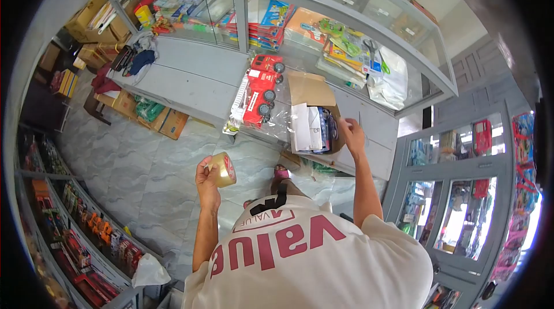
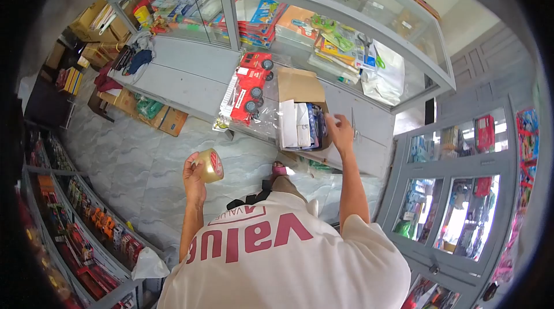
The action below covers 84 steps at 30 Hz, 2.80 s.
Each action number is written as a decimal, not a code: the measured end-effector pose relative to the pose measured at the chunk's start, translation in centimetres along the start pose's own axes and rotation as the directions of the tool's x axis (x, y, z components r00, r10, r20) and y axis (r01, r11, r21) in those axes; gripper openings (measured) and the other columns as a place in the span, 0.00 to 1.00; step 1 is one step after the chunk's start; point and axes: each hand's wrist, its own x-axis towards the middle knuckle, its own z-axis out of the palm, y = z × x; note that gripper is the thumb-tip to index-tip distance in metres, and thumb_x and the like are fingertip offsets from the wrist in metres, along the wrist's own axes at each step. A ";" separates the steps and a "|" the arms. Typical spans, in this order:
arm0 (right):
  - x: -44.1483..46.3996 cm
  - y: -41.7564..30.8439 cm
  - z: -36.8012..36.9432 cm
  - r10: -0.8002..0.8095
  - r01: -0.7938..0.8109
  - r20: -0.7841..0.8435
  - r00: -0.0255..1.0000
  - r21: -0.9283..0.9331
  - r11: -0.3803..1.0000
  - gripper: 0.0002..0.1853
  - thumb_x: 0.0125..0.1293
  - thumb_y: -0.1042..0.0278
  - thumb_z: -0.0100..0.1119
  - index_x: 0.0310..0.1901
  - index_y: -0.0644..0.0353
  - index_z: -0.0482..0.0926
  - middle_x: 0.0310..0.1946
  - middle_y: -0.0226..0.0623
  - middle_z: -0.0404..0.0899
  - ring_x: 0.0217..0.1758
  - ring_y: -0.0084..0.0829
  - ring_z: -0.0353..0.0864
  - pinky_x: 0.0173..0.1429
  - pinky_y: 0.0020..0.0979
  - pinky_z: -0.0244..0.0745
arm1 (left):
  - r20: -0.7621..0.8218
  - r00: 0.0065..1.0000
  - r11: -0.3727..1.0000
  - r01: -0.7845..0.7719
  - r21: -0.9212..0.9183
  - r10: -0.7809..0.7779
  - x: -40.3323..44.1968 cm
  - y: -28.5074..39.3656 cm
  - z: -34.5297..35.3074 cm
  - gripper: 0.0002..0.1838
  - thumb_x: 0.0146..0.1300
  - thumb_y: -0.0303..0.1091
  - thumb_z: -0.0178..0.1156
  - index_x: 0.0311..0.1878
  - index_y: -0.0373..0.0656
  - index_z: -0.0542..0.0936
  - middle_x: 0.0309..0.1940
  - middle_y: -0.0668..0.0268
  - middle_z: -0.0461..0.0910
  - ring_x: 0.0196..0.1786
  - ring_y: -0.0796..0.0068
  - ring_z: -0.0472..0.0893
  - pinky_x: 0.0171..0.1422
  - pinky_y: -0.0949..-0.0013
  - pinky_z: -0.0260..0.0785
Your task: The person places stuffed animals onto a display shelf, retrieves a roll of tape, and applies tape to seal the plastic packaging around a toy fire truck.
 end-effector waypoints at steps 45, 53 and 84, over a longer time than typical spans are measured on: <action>-1.0 -29.2 14.6 -0.402 -0.015 0.596 0.695 0.571 0.821 0.24 0.53 0.61 0.69 0.50 0.54 0.72 0.35 0.29 0.68 0.35 0.19 0.68 0.36 0.22 0.68 | 0.870 0.464 0.826 -0.417 0.379 -0.165 17.7 12.9 6.9 0.44 0.53 0.23 0.62 0.70 0.47 0.48 0.58 0.54 0.64 0.59 0.63 0.69 0.62 0.64 0.60; -2.8 -31.6 16.9 -0.194 -0.220 0.543 0.817 0.604 0.766 0.25 0.54 0.52 0.67 0.49 0.56 0.72 0.37 0.34 0.68 0.31 0.23 0.70 0.34 0.24 0.69 | 0.911 0.204 0.735 -0.540 0.409 -0.358 22.7 17.2 6.8 0.45 0.51 0.22 0.61 0.70 0.51 0.49 0.67 0.54 0.56 0.68 0.57 0.59 0.70 0.60 0.52; -7.9 -42.5 23.9 -0.353 0.339 -0.348 0.868 -0.103 0.935 0.18 0.49 0.75 0.64 0.44 0.61 0.75 0.40 0.42 0.71 0.44 0.42 0.69 0.46 0.38 0.65 | 0.963 0.190 0.824 -0.503 0.262 -0.190 28.2 17.8 3.7 0.41 0.51 0.13 0.49 0.70 0.48 0.51 0.66 0.50 0.57 0.70 0.54 0.56 0.68 0.62 0.54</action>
